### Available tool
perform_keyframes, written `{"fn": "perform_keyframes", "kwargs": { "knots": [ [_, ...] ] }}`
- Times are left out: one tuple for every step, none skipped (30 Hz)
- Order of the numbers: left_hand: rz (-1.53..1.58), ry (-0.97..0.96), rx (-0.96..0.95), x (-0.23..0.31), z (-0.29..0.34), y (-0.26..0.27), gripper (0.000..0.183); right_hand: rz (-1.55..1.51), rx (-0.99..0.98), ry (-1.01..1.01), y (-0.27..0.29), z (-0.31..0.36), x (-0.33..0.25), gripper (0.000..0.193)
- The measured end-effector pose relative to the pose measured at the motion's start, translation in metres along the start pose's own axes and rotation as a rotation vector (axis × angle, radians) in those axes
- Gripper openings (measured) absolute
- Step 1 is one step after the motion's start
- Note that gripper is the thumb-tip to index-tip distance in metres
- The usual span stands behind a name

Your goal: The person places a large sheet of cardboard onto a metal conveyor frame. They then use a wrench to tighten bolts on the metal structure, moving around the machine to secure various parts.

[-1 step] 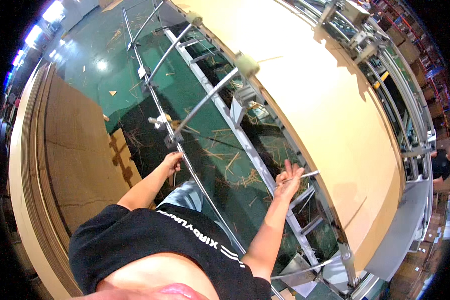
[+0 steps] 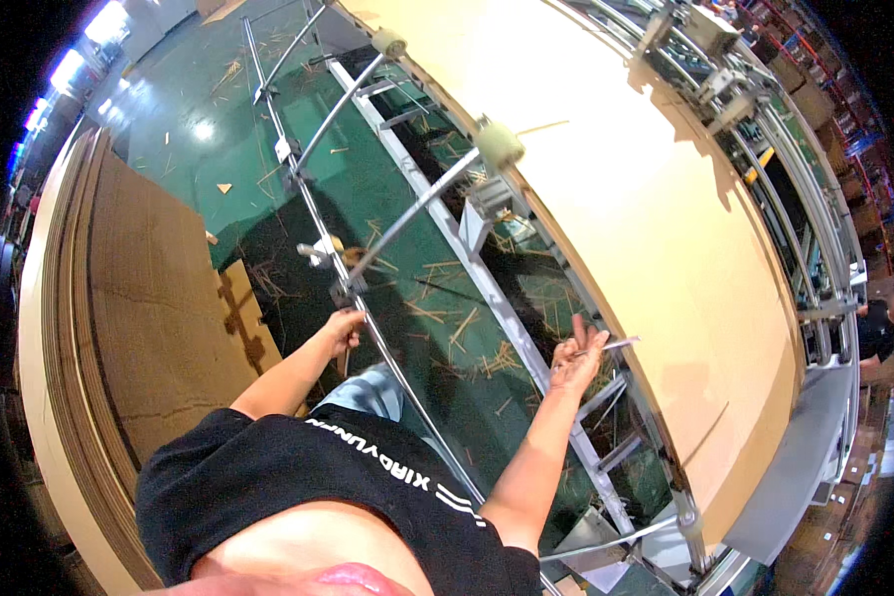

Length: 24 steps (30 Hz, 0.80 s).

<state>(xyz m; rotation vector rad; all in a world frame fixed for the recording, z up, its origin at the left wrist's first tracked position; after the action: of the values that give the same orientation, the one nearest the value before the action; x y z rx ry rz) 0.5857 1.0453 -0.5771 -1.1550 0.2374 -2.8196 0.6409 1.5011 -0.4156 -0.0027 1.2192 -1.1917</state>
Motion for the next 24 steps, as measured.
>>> {"fn": "perform_keyframes", "kwargs": {
  "knots": [
    [-0.076,0.065,-0.076,0.009,0.002,0.003,0.025,-0.007,0.022,0.037,-0.005,-0.019,0.003,0.055],
    [-0.411,0.122,-0.291,0.030,0.010,-0.006,0.025,0.020,0.031,0.091,-0.014,-0.033,0.000,0.055],
    [-0.749,0.168,-0.502,0.056,0.019,-0.011,0.025,-0.036,0.075,0.118,-0.017,-0.043,0.000,0.052],
    [-0.835,0.079,-0.602,0.085,0.020,-0.019,0.025,-0.017,0.105,0.082,-0.004,-0.056,0.002,0.051],
    [-0.972,-0.029,-0.579,0.150,0.044,-0.047,0.023,0.009,0.159,0.161,-0.014,-0.048,-0.004,0.050],
    [-0.863,-0.319,-0.628,0.174,0.021,-0.043,0.024,0.040,0.189,0.226,-0.037,-0.039,-0.008,0.050],
    [-0.823,-0.687,-0.659,0.223,0.006,-0.064,0.025,0.080,0.185,0.228,-0.041,-0.038,-0.016,0.049],
    [-0.625,-0.499,-0.483,0.254,-0.013,-0.077,0.033,0.109,0.144,0.261,-0.037,-0.038,-0.022,0.046],
    [-0.520,-0.506,-0.438,0.302,-0.014,-0.106,0.043,0.135,0.108,0.299,-0.036,-0.040,-0.027,0.044],
    [-0.435,-0.538,-0.312,0.333,-0.037,-0.122,0.047,0.127,0.153,0.293,-0.058,-0.034,-0.031,0.040],
    [-0.284,-0.450,-0.342,0.352,-0.069,-0.136,0.049,0.120,0.208,0.287,-0.077,-0.021,-0.034,0.035],
    [-0.100,-0.400,-0.343,0.370,-0.092,-0.157,0.045,0.098,0.238,0.291,-0.080,-0.019,-0.036,0.028],
    [0.089,-0.359,-0.339,0.387,-0.113,-0.178,0.041,0.073,0.204,0.294,-0.078,-0.021,-0.037,0.024],
    [0.189,-0.330,-0.328,0.398,-0.134,-0.196,0.038,0.136,0.179,0.329,-0.057,-0.031,-0.036,0.034],
    [0.284,-0.305,-0.303,0.403,-0.159,-0.203,0.035,0.114,0.110,0.311,-0.064,-0.033,-0.034,0.035],
    [0.272,-0.360,-0.256,0.410,-0.188,-0.204,0.040,0.141,0.167,0.316,-0.069,-0.030,-0.034,0.037],
    [0.170,-0.523,-0.159,0.419,-0.166,-0.218,0.034,0.107,0.074,0.312,-0.064,-0.027,-0.035,0.031],
    [0.217,-0.670,-0.170,0.433,-0.173,-0.233,0.031,0.123,0.079,0.361,-0.060,-0.029,-0.041,0.034],
    [0.183,-0.667,-0.183,0.440,-0.166,-0.238,0.030,0.142,0.085,0.401,-0.061,-0.028,-0.048,0.037],
    [0.151,-0.658,-0.200,0.446,-0.158,-0.243,0.029,0.196,0.086,0.386,-0.071,-0.021,-0.058,0.040],
    [0.056,-0.647,-0.106,0.455,-0.160,-0.246,0.031,0.223,0.130,0.419,-0.081,-0.015,-0.067,0.043],
    [0.076,-0.671,-0.079,0.456,-0.148,-0.246,0.030,0.254,0.175,0.446,-0.101,-0.006,-0.076,0.046],
    [0.104,-0.719,-0.060,0.466,-0.139,-0.247,0.030,0.251,0.158,0.438,-0.096,-0.006,-0.080,0.046],
    [0.135,-0.807,-0.067,0.475,-0.136,-0.253,0.029,0.249,0.143,0.430,-0.084,-0.006,-0.086,0.047]
  ]
}}
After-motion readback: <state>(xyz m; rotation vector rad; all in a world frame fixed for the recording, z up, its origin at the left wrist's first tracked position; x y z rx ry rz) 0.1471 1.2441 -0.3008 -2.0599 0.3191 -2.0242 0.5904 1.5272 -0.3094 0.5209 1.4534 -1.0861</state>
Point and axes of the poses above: each hand's wrist, its own z-axis away from the middle knuckle, its own y-axis out of the back of the hand, x = y × z, the point moved 6 cm from there along -z, towards the middle knuckle, and after that the axes turned 4 degrees about -y, right-handed, at the moved point
